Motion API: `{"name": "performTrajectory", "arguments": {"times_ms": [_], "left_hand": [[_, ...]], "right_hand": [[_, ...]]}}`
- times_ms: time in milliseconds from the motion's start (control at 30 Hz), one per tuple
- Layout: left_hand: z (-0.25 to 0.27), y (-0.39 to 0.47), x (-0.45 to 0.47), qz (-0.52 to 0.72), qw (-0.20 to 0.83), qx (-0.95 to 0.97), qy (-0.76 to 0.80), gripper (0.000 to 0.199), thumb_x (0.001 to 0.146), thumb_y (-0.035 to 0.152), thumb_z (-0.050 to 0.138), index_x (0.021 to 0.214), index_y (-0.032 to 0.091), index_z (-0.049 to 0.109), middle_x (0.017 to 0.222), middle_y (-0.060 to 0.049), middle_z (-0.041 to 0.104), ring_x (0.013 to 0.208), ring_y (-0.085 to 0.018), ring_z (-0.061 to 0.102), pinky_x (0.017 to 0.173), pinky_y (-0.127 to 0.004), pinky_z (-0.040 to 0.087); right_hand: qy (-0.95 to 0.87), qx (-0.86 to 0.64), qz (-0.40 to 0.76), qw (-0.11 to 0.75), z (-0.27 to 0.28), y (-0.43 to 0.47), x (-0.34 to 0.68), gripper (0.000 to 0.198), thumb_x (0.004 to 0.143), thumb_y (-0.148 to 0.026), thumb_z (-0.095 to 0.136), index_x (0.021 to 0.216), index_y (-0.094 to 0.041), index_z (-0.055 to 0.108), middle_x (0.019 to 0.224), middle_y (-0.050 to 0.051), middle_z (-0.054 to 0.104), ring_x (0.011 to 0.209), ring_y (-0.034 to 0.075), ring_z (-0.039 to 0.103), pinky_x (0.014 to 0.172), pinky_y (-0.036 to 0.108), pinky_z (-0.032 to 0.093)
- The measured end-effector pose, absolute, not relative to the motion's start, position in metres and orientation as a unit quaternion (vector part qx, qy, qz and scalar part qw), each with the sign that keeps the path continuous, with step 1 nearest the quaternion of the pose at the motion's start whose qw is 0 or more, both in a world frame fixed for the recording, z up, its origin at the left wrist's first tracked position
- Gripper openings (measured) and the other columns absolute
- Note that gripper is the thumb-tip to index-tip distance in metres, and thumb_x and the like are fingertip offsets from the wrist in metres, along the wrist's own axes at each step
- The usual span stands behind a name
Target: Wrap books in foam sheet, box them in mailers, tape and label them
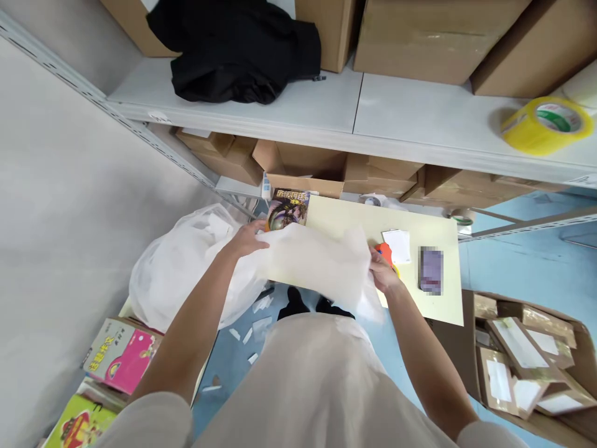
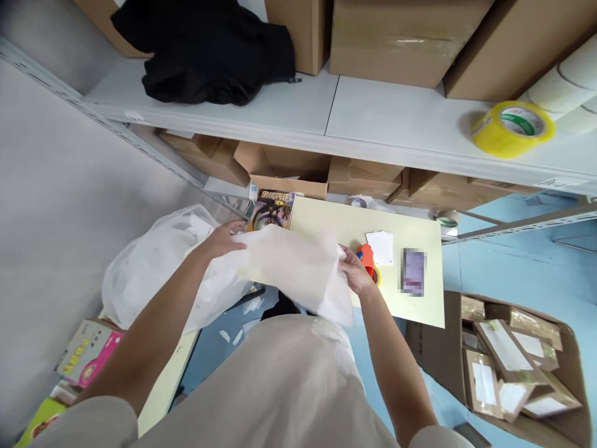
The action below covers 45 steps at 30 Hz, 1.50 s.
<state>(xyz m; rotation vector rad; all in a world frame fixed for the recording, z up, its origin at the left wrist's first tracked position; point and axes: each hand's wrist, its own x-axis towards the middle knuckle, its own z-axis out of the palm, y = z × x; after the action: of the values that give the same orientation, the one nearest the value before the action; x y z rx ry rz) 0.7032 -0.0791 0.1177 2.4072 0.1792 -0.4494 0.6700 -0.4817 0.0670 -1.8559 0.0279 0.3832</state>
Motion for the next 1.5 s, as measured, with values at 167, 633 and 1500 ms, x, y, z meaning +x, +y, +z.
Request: {"name": "performTrajectory", "arguments": {"times_ms": [167, 633, 1500], "left_hand": [[0.101, -0.083, 0.692, -0.084, 0.169, 0.974, 0.126, 0.089, 0.06, 0.012, 0.075, 0.139, 0.014, 0.035, 0.139, -0.022, 0.042, 0.125, -0.036, 0.047, 0.105, -0.047, 0.038], [0.056, -0.21, 0.658, -0.238, 0.171, 0.947, -0.134, 0.037, 0.088, 0.033, 0.058, 0.121, 0.019, 0.055, 0.129, -0.014, 0.053, 0.113, -0.025, 0.055, 0.094, -0.046, 0.048], [0.019, -0.104, 0.779, -0.07, 0.38, 0.903, 0.187, 0.045, 0.08, 0.043, 0.061, 0.116, 0.016, 0.056, 0.127, -0.016, 0.057, 0.125, -0.029, 0.049, 0.104, -0.041, 0.037]], "right_hand": [[0.097, -0.931, 0.139, 0.322, 0.037, -0.488, 0.676, 0.058, 0.083, -0.038, 0.056, 0.135, -0.014, 0.045, 0.089, 0.015, 0.066, 0.079, 0.032, 0.063, 0.072, 0.047, 0.048], [-0.051, -0.981, 0.043, 0.182, -0.009, -0.447, 0.647, 0.063, 0.089, -0.028, 0.04, 0.148, -0.013, 0.023, 0.152, 0.02, 0.025, 0.14, 0.036, 0.022, 0.108, 0.057, 0.027], [0.129, -0.843, 0.224, 0.472, -0.012, -0.291, 0.778, 0.053, 0.075, -0.029, 0.065, 0.124, -0.012, 0.054, 0.122, 0.019, 0.061, 0.112, 0.028, 0.059, 0.094, 0.041, 0.048]]}}
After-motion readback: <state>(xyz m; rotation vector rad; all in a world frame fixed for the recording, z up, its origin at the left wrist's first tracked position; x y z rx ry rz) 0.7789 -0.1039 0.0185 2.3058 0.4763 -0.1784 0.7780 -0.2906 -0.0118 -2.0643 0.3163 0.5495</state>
